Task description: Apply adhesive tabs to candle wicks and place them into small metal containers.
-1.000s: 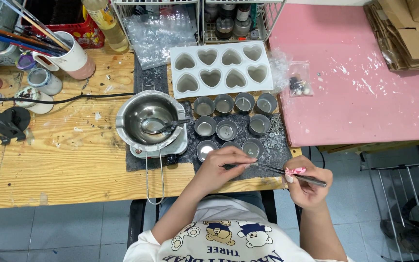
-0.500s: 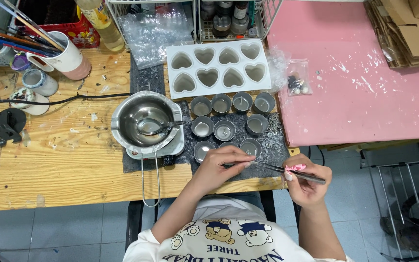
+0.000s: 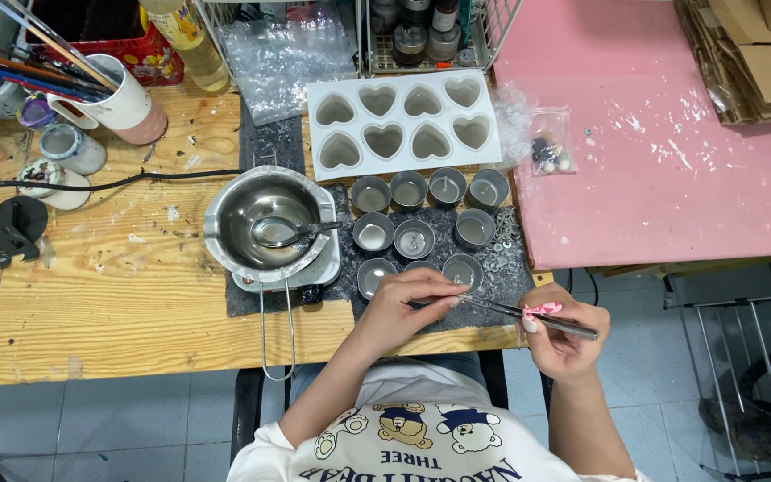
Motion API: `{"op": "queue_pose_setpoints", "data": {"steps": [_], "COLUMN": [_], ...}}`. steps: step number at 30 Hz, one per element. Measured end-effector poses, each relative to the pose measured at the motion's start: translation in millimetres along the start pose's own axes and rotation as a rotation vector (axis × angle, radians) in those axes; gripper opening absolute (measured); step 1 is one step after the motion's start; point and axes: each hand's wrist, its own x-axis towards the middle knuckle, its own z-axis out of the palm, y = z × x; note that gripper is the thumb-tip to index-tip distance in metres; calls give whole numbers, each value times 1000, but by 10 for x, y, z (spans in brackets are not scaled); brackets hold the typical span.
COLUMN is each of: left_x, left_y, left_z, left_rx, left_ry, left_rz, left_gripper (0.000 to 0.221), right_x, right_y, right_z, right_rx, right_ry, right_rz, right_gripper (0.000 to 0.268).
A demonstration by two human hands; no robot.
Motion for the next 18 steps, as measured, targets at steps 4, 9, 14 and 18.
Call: {"op": "queue_pose_setpoints", "data": {"steps": [4, 9, 14, 18], "left_x": [-16, -29, -77, -168], "left_y": [-11, 9, -50, -95], "left_z": [-11, -19, -7, -28], "left_rx": [-4, 0, -69, -112], "left_ry": [6, 10, 26, 71], "left_rz": [32, 23, 2, 4], "left_gripper": [30, 29, 29, 29], "right_x": [-21, 37, 44, 60], "right_y": [1, -56, -66, -46], "right_z": [13, 94, 106, 151], "right_rx": [10, 43, 82, 67], "right_ry": [7, 26, 6, -33], "right_rz": [31, 19, 59, 77], "right_gripper": [35, 33, 27, 24]}}
